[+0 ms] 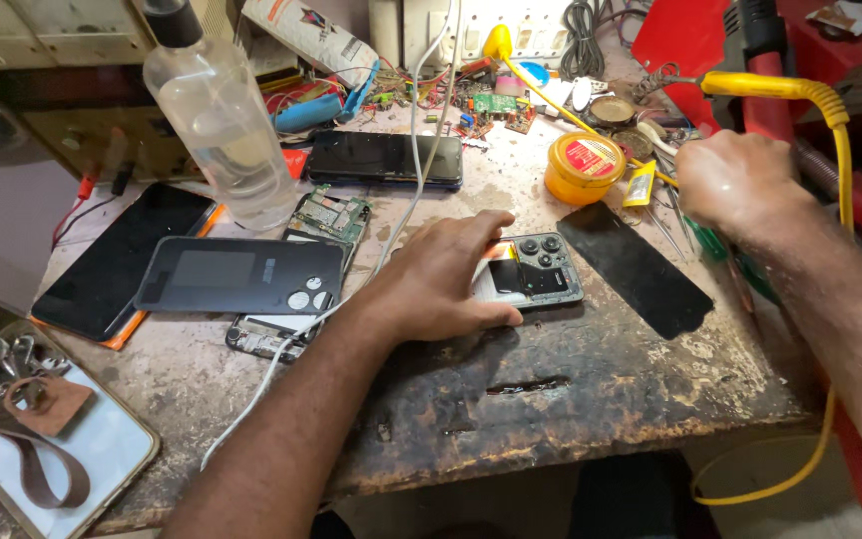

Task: The person cleans the back of a teal smartphone with a black cloth, then uses a green screwdriver to remove screws from the phone's back cover. The person continues to unscrew and separate the back cover from the phone body.

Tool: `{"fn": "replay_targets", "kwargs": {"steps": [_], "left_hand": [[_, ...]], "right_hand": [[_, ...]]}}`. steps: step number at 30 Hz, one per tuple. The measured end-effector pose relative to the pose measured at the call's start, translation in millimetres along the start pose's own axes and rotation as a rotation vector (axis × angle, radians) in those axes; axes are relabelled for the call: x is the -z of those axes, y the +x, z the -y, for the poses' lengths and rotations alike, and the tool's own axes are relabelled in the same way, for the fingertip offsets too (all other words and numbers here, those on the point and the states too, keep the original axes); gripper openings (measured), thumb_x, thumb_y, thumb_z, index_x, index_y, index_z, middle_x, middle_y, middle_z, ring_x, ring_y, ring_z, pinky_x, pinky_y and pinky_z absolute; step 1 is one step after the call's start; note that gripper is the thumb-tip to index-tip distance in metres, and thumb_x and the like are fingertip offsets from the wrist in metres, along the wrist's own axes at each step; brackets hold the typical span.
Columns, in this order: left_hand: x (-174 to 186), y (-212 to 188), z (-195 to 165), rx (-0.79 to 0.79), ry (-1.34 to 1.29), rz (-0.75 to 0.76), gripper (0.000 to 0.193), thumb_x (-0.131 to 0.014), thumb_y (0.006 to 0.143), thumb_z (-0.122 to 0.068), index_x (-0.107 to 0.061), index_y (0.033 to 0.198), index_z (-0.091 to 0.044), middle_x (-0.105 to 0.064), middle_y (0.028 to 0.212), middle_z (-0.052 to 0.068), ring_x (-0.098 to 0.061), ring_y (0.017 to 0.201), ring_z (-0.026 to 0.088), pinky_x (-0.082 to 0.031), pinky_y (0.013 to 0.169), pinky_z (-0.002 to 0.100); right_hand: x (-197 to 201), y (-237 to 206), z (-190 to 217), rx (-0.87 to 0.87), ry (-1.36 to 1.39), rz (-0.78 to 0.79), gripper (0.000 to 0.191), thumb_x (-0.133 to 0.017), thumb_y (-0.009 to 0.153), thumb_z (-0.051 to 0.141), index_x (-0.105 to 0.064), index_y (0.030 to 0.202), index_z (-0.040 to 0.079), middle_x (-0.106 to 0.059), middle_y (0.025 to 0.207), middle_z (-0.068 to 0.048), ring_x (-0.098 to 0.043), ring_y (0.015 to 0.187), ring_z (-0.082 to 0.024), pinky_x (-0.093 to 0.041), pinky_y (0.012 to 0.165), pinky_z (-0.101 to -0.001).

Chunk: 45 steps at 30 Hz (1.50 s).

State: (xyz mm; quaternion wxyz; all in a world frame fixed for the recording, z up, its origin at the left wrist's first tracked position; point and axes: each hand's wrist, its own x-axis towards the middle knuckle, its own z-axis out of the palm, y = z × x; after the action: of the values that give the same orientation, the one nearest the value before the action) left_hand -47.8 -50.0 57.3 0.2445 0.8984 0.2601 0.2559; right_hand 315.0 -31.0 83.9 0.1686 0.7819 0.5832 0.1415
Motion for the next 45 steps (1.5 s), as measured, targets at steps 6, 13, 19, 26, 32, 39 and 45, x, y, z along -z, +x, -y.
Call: {"fn": "replay_targets", "kwargs": {"steps": [6,13,19,26,32,39,45], "left_hand": [[-0.6,-0.4,1.2,-0.054,0.046,-0.028,0.115,-0.096,0.057,-0.051,-0.043,0.146,-0.003,-0.065,0.126,0.025,-0.060,0.119,0.042,-0.047,0.099,0.049],[-3.6,-1.1,1.9,-0.005,0.075,0.010,0.106,-0.092,0.065,-0.050,-0.043,0.149,-0.006,-0.065,0.123,0.023,-0.060,0.116,0.041,-0.047,0.098,0.049],[-4.3,-0.5,3.1,-0.035,0.075,-0.008,0.106,-0.092,0.065,-0.049,-0.043,0.147,-0.003,-0.064,0.124,0.024,-0.059,0.118,0.042,-0.046,0.099,0.049],[-3.9,-1.0,6.5,-0.030,0.060,0.007,0.105,-0.091,0.065,-0.049,-0.044,0.147,-0.002,-0.064,0.126,0.023,-0.059,0.120,0.040,-0.046,0.101,0.048],[-3.5,-4.5,7.4,-0.060,0.075,-0.006,0.103,-0.091,0.066,-0.051,-0.047,0.146,-0.003,-0.064,0.128,0.023,-0.058,0.121,0.041,-0.045,0.101,0.049],[-1.0,-6.1,7.1,-0.052,0.032,0.003,0.103,-0.089,0.067,-0.051,-0.046,0.147,-0.004,-0.065,0.129,0.022,-0.059,0.122,0.039,-0.046,0.103,0.048],[-2.5,-8.9,7.0,-0.097,0.074,-0.027,0.101,-0.089,0.072,-0.052,-0.044,0.150,-0.004,-0.062,0.135,0.022,-0.055,0.127,0.040,-0.042,0.107,0.049]], "right_hand": [[3.7,16.7,-6.0,0.043,-0.030,0.103,0.030,-0.071,0.080,0.008,-0.082,0.108,0.011,-0.078,0.116,-0.017,-0.076,0.109,-0.034,-0.062,0.088,-0.0500],[24.1,-4.3,11.7,0.016,0.018,-0.089,0.020,-0.067,0.089,0.012,-0.081,0.103,0.009,-0.077,0.109,-0.020,-0.075,0.101,-0.038,-0.060,0.083,-0.0508],[55.2,-78.9,26.5,0.263,0.406,-1.064,0.012,-0.071,0.098,0.005,-0.075,0.108,0.001,-0.074,0.092,-0.018,-0.075,0.081,-0.031,-0.062,0.071,-0.0417],[30.6,-111.4,63.3,0.237,1.478,-0.868,0.008,-0.066,0.111,-0.001,-0.064,0.119,-0.001,-0.071,0.109,-0.005,-0.074,0.094,-0.013,-0.062,0.081,-0.0219],[4.4,-115.8,72.3,0.322,1.413,-0.693,0.046,-0.076,0.100,-0.004,-0.047,0.134,0.003,-0.072,0.107,-0.010,-0.074,0.095,-0.014,-0.062,0.081,-0.0257],[11.4,-123.3,78.6,0.389,1.193,-0.744,0.057,-0.077,0.103,-0.002,-0.037,0.143,0.010,-0.075,0.109,-0.013,-0.077,0.101,-0.018,-0.065,0.088,-0.0300],[15.8,-122.6,80.5,0.313,1.125,-0.547,0.086,-0.081,0.089,0.005,-0.027,0.154,0.017,-0.077,0.101,-0.010,-0.077,0.089,-0.016,-0.055,0.061,-0.0283]]}}
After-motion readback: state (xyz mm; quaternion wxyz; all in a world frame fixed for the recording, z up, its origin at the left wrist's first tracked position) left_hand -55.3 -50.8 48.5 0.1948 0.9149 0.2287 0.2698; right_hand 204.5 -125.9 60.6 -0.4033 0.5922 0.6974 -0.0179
